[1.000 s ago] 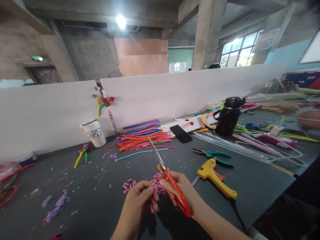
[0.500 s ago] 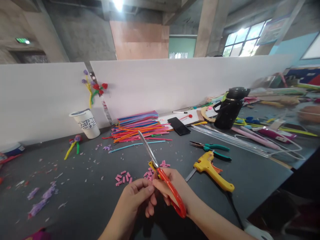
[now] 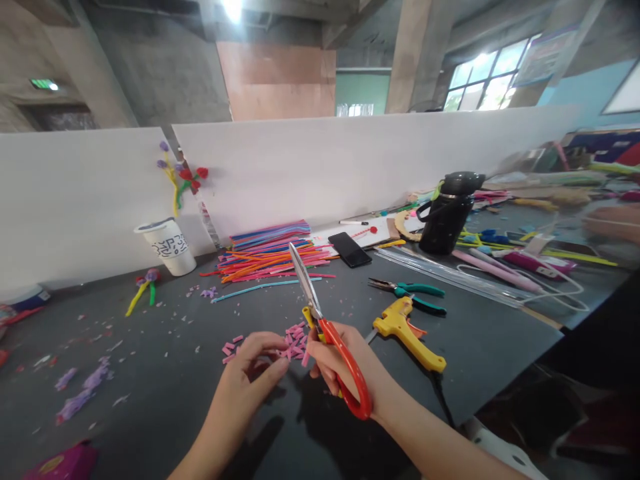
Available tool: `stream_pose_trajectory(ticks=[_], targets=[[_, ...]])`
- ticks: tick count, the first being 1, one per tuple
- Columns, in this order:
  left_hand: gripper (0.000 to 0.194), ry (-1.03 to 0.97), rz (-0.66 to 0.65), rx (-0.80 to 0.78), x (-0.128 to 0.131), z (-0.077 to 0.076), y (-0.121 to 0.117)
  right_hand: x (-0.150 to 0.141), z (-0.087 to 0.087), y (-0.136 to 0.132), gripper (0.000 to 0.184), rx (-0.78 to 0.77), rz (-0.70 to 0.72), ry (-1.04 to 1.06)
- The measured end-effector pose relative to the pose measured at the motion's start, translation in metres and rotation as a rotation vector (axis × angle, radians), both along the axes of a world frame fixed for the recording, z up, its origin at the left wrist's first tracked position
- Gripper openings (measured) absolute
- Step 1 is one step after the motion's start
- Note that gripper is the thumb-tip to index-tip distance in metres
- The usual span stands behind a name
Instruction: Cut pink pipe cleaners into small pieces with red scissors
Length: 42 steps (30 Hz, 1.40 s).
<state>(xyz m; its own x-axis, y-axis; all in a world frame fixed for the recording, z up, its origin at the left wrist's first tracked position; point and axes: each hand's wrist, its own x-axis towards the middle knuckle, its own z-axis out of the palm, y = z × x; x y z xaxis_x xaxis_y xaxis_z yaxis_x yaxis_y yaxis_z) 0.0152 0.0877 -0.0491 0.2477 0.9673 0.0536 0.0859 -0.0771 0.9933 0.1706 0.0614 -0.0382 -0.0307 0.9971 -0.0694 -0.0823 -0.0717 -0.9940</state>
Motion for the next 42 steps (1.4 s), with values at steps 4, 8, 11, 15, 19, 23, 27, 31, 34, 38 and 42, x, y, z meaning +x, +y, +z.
stream_pose_trajectory(ticks=[4, 8, 11, 15, 19, 23, 27, 31, 34, 38, 42], targets=[[0.012, -0.099, -0.120, -0.198, 0.006, 0.005, -0.010, -0.008, -0.001, 0.003, 0.011, 0.000, 0.095, -0.035], [0.010, -0.164, -0.052, -0.249, 0.008, 0.001, -0.010, -0.015, 0.002, 0.008, 0.008, 0.017, 0.133, -0.127], [0.010, -0.192, -0.016, -0.237, 0.007, -0.001, -0.006, -0.017, 0.002, 0.010, 0.007, 0.061, 0.100, -0.226], [0.011, -0.181, -0.017, -0.219, 0.007, 0.003, -0.006, -0.016, -0.002, 0.012, 0.009, 0.112, 0.077, -0.302], [0.014, -0.206, 0.040, -0.185, 0.004, 0.008, -0.005, -0.006, -0.002, 0.008, 0.019, 0.193, 0.006, -0.484], [0.014, -0.341, 0.101, -0.193, -0.006, 0.015, -0.001, 0.009, 0.007, -0.005, 0.021, 0.367, -0.079, -0.860], [0.013, -0.432, 0.098, -0.240, -0.011, 0.020, 0.000, 0.022, 0.013, -0.014, 0.030, 0.360, -0.124, -1.084], [0.012, -0.494, 0.082, -0.273, -0.010, 0.019, -0.003, 0.030, 0.013, -0.015, 0.029, 0.311, -0.128, -1.108], [0.012, -0.502, 0.099, -0.309, -0.008, 0.018, -0.004, 0.032, 0.010, -0.014, 0.018, 0.280, -0.092, -1.069], [0.011, -0.523, 0.128, -0.333, -0.009, 0.015, -0.002, 0.029, 0.007, -0.012, 0.021, 0.269, -0.061, -1.022], [0.011, -0.581, 0.131, -0.307, -0.013, 0.014, 0.002, 0.021, 0.004, -0.011, 0.023, 0.272, -0.029, -1.011]])
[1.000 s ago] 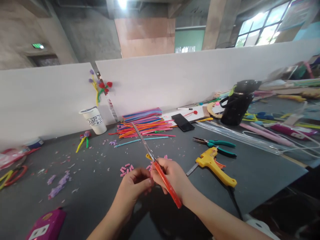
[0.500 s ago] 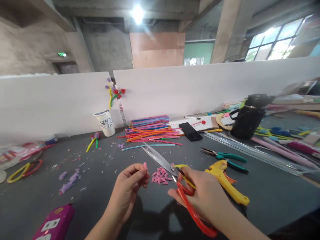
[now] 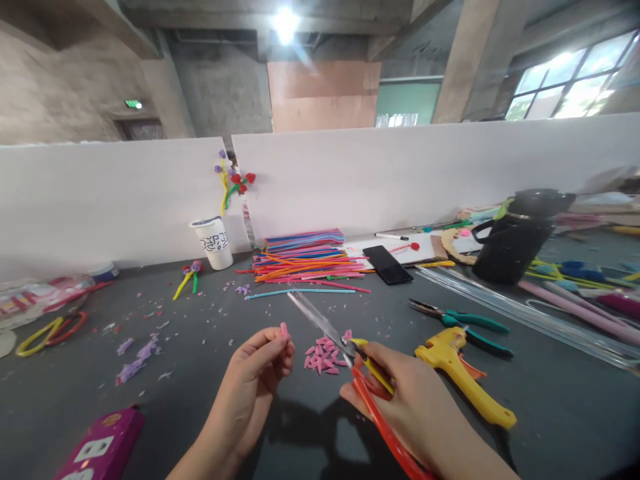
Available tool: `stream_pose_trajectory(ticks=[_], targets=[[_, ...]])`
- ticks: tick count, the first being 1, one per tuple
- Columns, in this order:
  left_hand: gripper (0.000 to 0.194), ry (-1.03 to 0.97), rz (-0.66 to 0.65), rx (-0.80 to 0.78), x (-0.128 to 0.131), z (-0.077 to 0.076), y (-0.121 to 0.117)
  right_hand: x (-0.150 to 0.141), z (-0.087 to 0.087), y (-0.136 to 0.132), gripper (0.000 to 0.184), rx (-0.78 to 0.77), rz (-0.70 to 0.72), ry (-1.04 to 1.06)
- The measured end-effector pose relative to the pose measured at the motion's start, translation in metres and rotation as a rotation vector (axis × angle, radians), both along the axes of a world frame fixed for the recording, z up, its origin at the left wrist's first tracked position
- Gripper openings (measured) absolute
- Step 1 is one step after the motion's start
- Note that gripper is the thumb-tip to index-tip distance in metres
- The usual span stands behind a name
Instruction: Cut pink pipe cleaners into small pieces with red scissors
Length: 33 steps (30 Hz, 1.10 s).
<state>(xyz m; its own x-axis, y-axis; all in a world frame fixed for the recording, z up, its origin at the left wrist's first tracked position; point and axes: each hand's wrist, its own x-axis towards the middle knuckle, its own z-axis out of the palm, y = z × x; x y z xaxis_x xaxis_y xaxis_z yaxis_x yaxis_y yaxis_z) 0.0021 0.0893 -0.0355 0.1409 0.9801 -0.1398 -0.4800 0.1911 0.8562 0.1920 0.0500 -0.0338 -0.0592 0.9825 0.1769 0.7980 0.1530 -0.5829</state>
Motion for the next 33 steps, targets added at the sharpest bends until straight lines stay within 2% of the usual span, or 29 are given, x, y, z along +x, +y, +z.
stream_pose_trajectory(ticks=[9, 18, 33], targets=[[0.005, -0.112, -0.010, 0.075, 0.001, 0.005, -0.006, -0.012, -0.020, -0.005, 0.032, 0.257, 0.106, -0.269], [0.003, -0.196, 0.014, 0.107, 0.002, 0.008, -0.010, -0.018, -0.025, -0.007, 0.034, 0.436, 0.077, -0.350], [0.010, -0.278, 0.023, 0.092, 0.005, 0.008, -0.015, -0.023, -0.028, -0.007, 0.030, 0.527, 0.090, -0.359]])
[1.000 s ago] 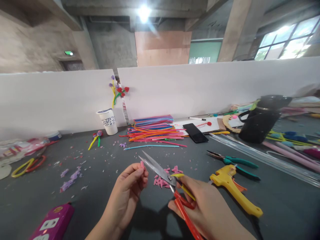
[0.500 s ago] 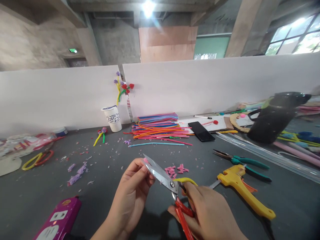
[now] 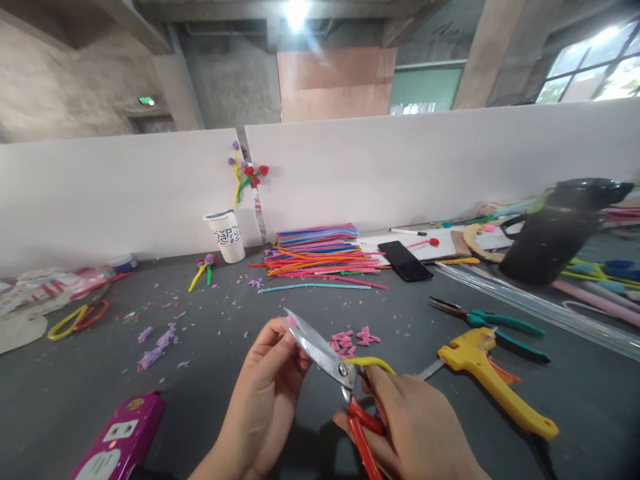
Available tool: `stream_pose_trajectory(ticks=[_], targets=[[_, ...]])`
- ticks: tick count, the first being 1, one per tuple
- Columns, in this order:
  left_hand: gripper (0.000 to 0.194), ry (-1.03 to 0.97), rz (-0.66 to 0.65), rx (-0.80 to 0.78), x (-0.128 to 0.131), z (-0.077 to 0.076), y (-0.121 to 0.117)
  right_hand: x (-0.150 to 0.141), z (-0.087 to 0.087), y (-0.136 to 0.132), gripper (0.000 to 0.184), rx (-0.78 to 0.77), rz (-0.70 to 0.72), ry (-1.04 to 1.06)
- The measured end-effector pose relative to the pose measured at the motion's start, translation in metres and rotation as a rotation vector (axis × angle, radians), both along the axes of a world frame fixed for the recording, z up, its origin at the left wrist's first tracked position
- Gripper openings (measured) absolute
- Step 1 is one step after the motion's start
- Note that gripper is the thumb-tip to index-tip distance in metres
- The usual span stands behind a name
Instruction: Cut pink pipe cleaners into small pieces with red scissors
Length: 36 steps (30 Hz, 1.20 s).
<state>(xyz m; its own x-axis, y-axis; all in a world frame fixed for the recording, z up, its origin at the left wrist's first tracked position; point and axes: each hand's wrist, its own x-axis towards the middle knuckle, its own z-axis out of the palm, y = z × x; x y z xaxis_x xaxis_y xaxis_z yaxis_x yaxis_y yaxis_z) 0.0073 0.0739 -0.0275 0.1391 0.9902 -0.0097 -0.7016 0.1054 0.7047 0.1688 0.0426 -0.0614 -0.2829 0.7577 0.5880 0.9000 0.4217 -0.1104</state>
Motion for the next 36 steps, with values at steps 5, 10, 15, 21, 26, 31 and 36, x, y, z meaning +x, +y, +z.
stream_pose_trajectory(ticks=[5, 10, 15, 21, 26, 31, 36], targets=[[0.009, -0.008, 0.040, -0.007, 0.0018, 0.0000, -0.0018, -0.0046, -0.0010, 0.0016, 0.032, 0.029, -0.005, -0.011], [0.009, 0.016, 0.083, -0.003, 0.0006, 0.0015, -0.0020, -0.0081, -0.0037, 0.0019, 0.032, 0.039, -0.006, -0.002], [0.008, 0.080, 0.100, 0.018, -0.0006, 0.0030, -0.0001, -0.0074, -0.0033, 0.0027, 0.030, 0.012, 0.010, 0.015], [0.007, 0.106, 0.100, 0.010, -0.0013, 0.0024, -0.0019, -0.0058, -0.0022, 0.0021, 0.029, 0.005, 0.030, 0.028], [0.005, 0.062, 0.093, -0.021, -0.0010, 0.0015, -0.0014, -0.0050, -0.0026, 0.0023, 0.029, -0.010, 0.021, 0.022], [0.005, 0.057, 0.119, -0.035, -0.0007, 0.0023, -0.0001, -0.0045, -0.0041, 0.0029, 0.031, -0.011, 0.015, 0.012], [0.006, 0.095, 0.116, 0.004, -0.0016, 0.0018, -0.0006, -0.0041, -0.0019, 0.0022, 0.031, -0.028, 0.010, 0.003]])
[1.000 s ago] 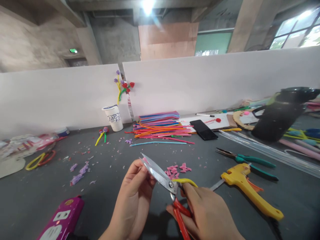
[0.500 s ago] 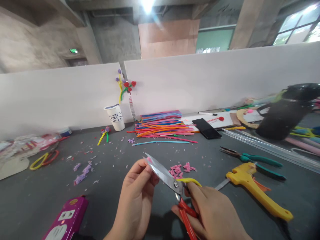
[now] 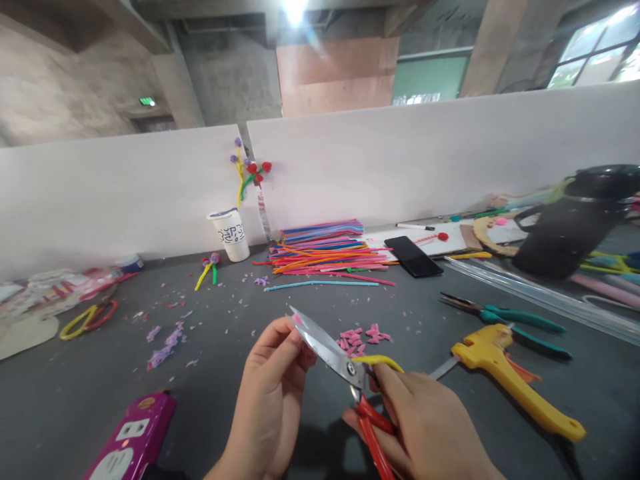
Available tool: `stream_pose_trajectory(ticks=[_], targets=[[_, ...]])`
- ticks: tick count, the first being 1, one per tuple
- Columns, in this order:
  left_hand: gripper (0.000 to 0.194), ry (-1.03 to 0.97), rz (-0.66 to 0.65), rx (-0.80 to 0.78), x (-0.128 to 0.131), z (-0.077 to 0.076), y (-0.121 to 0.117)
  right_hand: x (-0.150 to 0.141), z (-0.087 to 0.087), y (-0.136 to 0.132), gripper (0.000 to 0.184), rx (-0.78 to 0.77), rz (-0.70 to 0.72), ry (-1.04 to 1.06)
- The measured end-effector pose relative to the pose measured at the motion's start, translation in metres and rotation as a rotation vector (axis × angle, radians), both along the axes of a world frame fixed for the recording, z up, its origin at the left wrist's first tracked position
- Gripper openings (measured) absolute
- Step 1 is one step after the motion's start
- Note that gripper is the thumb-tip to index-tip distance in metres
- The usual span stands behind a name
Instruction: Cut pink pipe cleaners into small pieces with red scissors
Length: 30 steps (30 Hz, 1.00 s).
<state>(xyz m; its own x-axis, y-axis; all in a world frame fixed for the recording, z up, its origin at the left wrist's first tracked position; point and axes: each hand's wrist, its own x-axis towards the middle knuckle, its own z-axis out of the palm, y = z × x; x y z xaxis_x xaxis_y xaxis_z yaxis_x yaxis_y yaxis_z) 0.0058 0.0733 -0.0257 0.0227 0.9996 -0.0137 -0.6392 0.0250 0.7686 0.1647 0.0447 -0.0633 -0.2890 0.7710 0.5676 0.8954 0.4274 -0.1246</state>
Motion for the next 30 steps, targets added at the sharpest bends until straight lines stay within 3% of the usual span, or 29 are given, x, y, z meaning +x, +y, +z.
stream_pose_trajectory(ticks=[30], targets=[[0.006, 0.031, 0.022, 0.009, -0.0001, -0.0024, 0.0022, 0.0026, -0.0003, -0.0001, 0.035, 0.019, -0.006, -0.004]])
